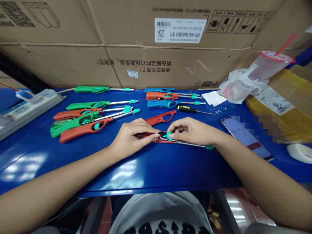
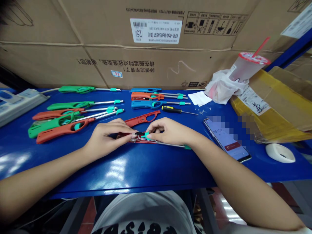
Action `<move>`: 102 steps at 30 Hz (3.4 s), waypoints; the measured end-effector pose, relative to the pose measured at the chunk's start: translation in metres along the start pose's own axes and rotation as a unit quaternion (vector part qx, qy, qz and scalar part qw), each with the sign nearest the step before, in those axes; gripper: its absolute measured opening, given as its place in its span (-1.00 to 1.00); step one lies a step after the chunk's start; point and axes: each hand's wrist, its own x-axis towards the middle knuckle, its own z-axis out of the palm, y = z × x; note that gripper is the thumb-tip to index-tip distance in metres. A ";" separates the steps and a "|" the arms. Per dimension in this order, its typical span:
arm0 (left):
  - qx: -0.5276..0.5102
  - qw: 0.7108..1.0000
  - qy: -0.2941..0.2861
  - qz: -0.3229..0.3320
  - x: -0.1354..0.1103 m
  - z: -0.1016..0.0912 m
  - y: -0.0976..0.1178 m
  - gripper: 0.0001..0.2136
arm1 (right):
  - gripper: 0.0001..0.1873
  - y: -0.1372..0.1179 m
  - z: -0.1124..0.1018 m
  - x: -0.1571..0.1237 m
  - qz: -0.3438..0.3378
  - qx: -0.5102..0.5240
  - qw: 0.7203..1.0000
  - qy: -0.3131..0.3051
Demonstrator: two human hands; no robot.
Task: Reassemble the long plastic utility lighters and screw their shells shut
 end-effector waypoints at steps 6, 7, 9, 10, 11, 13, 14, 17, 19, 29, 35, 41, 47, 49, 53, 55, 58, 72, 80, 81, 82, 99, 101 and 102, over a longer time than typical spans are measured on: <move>-0.016 0.999 0.006 -0.030 -0.002 0.001 -0.001 -0.89 | -0.75 0.002 0.004 0.004 -0.021 0.026 0.999 0.019; -0.018 0.999 0.005 -0.037 -0.002 0.001 -0.001 -0.88 | -0.74 0.002 0.005 0.005 -0.027 0.025 0.999 0.020; -0.022 0.998 0.003 -0.050 -0.002 0.002 0.000 -0.87 | -0.73 0.002 0.007 0.006 -0.035 0.023 0.999 0.023; -0.025 0.998 0.002 -0.056 -0.002 0.002 0.000 -0.87 | -0.73 0.002 0.008 0.006 -0.034 0.023 0.999 0.024; -0.028 0.998 0.001 -0.062 -0.002 0.002 0.000 -0.87 | -0.73 0.002 0.009 0.007 -0.032 0.022 0.999 0.024; -0.034 0.997 -0.002 -0.074 -0.002 0.003 0.001 -0.86 | -0.73 0.002 0.010 0.008 -0.031 0.022 0.999 0.031; -0.036 0.996 -0.003 -0.081 -0.001 0.003 0.002 -0.86 | -0.73 0.002 0.011 0.008 -0.034 0.025 0.998 0.037; -0.041 0.994 -0.005 -0.102 -0.002 0.002 0.002 -0.87 | -0.74 0.003 0.013 0.009 -0.048 0.039 0.997 0.052; -0.045 0.993 -0.003 -0.110 -0.002 0.002 0.001 -0.88 | -0.75 0.004 0.014 0.010 -0.057 0.046 0.996 0.047; 0.010 0.997 -0.018 -0.076 -0.001 0.001 -0.007 -0.89 | -0.77 0.004 0.022 0.011 0.003 0.120 0.987 0.105; 0.060 0.995 -0.068 -0.047 -0.001 0.000 -0.003 -0.83 | -0.78 0.005 0.021 0.010 0.026 0.102 0.987 0.123; 0.139 0.979 -0.146 -0.026 -0.001 -0.002 0.001 -0.62 | -0.80 0.007 0.015 0.008 0.037 0.088 0.986 0.135; 0.147 0.972 -0.180 -0.024 -0.004 -0.002 -0.002 -0.68 | -0.79 0.004 0.012 0.004 0.044 0.085 0.986 0.134; 0.150 0.971 -0.186 -0.024 -0.005 -0.003 -0.003 -0.69 | -0.79 0.004 0.011 0.004 0.041 0.085 0.987 0.131; 0.163 0.966 -0.197 -0.026 -0.005 -0.003 -0.002 -0.69 | -0.81 0.003 0.010 0.004 0.039 0.082 0.987 0.132; 0.167 0.965 -0.200 -0.025 -0.004 -0.003 -0.002 -0.68 | -0.82 0.003 0.010 0.003 0.036 0.076 0.987 0.135; 0.171 0.963 -0.205 -0.022 -0.004 -0.002 -0.002 -0.67 | -0.85 0.003 0.011 0.004 0.033 0.063 0.987 0.142; 0.313 0.915 -0.245 0.068 -0.002 -0.003 0.006 -0.64 | -0.90 0.005 0.016 0.006 0.004 -0.064 0.983 0.172; 0.324 0.912 -0.238 0.080 -0.002 -0.003 0.007 -0.65 | -0.90 0.006 0.015 0.007 0.012 -0.067 0.984 0.162; 0.325 0.912 -0.237 0.081 -0.002 -0.003 0.007 -0.65 | -0.91 0.007 0.015 0.006 0.008 -0.071 0.984 0.161; 0.325 0.912 -0.237 0.081 -0.002 -0.003 0.007 -0.65 | -0.92 0.007 0.015 0.006 0.005 -0.075 0.984 0.160; 0.196 0.952 -0.233 0.013 -0.005 -0.003 0.008 -0.68 | -0.83 0.006 0.010 0.000 -0.022 -0.103 0.989 0.105; 0.190 0.956 -0.221 0.016 -0.005 -0.003 0.007 -0.68 | -0.83 0.005 0.010 0.000 -0.026 -0.104 0.989 0.105; 0.188 0.958 -0.216 0.018 -0.006 -0.003 0.007 -0.68 | -0.83 0.005 0.010 0.000 -0.025 -0.103 0.988 0.108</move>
